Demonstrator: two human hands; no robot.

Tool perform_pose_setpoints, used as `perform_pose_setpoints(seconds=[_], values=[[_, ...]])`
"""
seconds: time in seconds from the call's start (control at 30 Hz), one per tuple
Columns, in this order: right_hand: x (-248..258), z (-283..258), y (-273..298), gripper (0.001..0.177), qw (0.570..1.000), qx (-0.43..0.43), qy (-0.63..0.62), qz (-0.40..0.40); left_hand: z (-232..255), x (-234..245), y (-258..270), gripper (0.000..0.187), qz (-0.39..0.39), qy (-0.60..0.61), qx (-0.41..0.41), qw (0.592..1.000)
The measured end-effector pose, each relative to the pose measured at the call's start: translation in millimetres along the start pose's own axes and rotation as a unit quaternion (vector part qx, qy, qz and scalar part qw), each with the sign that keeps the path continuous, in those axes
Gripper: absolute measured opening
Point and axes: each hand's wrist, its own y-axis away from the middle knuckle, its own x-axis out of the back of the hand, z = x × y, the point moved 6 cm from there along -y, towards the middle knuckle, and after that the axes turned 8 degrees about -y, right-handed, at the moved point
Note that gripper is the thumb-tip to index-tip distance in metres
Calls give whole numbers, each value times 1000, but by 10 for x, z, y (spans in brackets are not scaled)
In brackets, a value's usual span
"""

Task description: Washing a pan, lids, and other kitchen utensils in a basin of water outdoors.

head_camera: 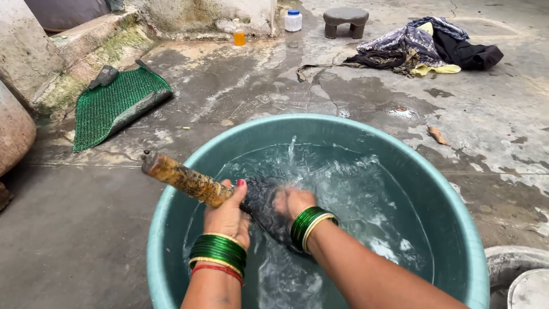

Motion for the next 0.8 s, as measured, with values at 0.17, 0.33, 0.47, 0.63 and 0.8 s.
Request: perform_pose_setpoints(seconds=[0.17,0.33,0.47,0.63,0.8], values=[[-1266,-737,1181,27,906,-243,-127,-322,443,2,265,65,30,97,-139,985],[-2090,-1262,1794,25,892,-141,61,-425,710,163,416,41,110,126,-243,956],[-2454,-1401,2183,25,842,-38,258,-472,870,195,614,37,125,112,-341,925],[-2480,-1404,2381,31,806,22,294,-512,897,231,553,41,168,-15,-449,877],[-1913,-1268,1912,39,924,7,164,-345,1003,322,632,44,225,28,-279,933]])
